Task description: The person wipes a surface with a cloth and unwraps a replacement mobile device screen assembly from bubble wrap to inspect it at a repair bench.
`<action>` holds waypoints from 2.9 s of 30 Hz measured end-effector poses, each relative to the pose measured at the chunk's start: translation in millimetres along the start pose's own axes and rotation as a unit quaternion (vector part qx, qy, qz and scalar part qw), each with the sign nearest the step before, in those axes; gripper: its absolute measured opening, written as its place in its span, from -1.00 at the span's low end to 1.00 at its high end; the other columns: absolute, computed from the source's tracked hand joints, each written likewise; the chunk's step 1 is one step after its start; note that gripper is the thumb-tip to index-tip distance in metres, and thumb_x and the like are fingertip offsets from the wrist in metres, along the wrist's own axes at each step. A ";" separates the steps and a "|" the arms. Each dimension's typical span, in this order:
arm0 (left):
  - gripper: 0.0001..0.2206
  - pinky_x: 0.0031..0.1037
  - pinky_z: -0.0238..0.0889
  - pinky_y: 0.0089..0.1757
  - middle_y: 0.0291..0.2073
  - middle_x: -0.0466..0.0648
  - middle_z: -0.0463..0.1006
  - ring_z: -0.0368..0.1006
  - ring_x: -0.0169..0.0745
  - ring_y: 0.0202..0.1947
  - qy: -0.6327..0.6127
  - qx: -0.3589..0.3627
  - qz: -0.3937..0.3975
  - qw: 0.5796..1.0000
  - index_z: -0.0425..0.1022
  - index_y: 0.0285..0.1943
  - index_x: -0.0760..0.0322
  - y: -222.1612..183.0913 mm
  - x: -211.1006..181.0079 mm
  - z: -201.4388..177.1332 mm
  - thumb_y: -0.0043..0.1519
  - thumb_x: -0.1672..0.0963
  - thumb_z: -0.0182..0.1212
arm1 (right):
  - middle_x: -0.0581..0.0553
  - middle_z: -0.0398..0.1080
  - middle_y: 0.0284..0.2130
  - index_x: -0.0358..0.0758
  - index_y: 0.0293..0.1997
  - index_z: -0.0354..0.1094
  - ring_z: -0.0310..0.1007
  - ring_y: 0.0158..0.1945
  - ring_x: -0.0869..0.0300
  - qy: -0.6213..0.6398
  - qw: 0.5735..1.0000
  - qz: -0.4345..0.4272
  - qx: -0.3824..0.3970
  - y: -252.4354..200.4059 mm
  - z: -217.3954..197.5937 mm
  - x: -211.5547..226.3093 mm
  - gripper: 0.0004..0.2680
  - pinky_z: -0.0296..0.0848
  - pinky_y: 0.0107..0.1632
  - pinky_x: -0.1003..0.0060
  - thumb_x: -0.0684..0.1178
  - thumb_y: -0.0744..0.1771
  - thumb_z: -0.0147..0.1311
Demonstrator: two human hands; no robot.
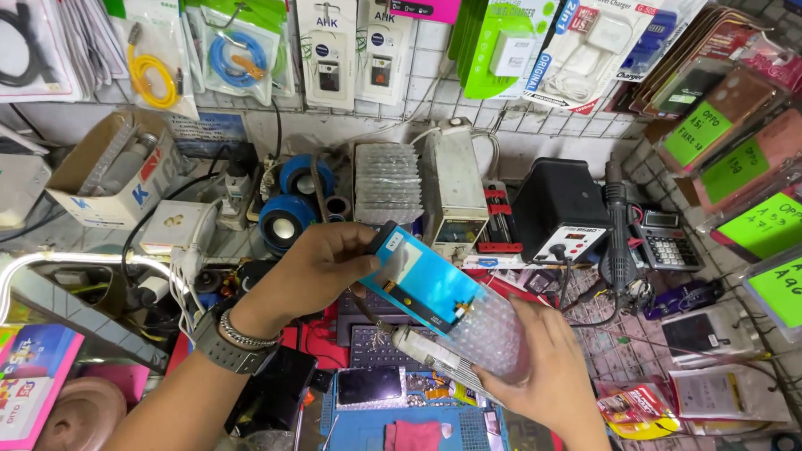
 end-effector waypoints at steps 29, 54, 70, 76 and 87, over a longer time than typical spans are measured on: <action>-0.89 -0.48 0.58 -0.32 -0.46 -0.16 0.54 0.50 -0.37 -0.41 -0.024 0.022 0.031 0.999 0.59 -0.23 0.25 -11.6 -2.7 8.7 0.30 0.21 0.14 | -0.16 0.33 0.01 -0.24 0.35 0.16 0.35 0.01 -0.03 -0.005 0.998 -0.047 -0.036 13.5 -8.6 28.1 -0.27 0.35 0.08 0.03 0.33 0.13 0.38; -0.81 -0.45 0.46 -0.30 -0.32 -0.02 0.61 0.46 -0.25 -0.40 -0.161 -0.006 -0.035 0.986 0.65 0.01 0.36 0.0 37.7 18.7 0.30 0.20 0.19 | -0.15 0.33 0.00 -0.21 0.35 0.17 0.38 0.04 -0.03 0.025 0.998 -0.055 -0.013 52.9 -3.1 54.4 -0.31 0.40 0.06 0.04 0.28 0.16 0.38; -0.69 -0.41 0.65 -0.30 -0.42 -0.02 0.65 0.66 -0.18 -0.37 -0.147 0.014 -0.011 0.989 0.62 -0.28 0.36 3.5 36.3 40.7 0.35 0.05 0.10 | -0.16 0.34 -0.04 -0.25 0.33 0.18 0.38 0.03 -0.01 0.073 0.993 -0.070 -0.063 58.3 17.3 63.8 -0.31 0.46 -0.07 0.06 0.24 0.14 0.42; -0.62 -0.63 0.29 -0.57 -0.54 -0.10 0.65 0.45 -0.50 -0.62 -0.015 -0.034 0.049 0.998 0.62 0.13 0.32 2.1 38.0 49.2 0.19 0.04 0.32 | -0.22 0.34 0.01 -0.32 0.36 0.14 0.36 0.04 -0.02 0.085 0.989 -0.036 -0.119 58.9 29.7 66.5 -0.24 0.44 0.02 0.11 0.25 0.12 0.48; -0.55 -0.03 0.56 -0.32 -0.13 0.41 0.63 0.64 0.34 -0.27 0.086 -0.033 0.259 0.961 0.42 0.31 0.38 43.3 -64.6 -11.8 0.18 0.29 0.26 | -0.14 0.56 -0.27 -0.33 0.12 0.41 0.48 -0.13 0.21 0.474 0.869 -0.063 -0.126 130.6 18.1 58.0 -0.68 0.51 0.03 0.10 -0.31 0.26 0.25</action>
Point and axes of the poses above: each hand's wrist, its own y-axis towards the middle knuckle, its own z-axis out of the palm, x = y × z, the point moved 2 cm from there along y, towards the middle knuckle
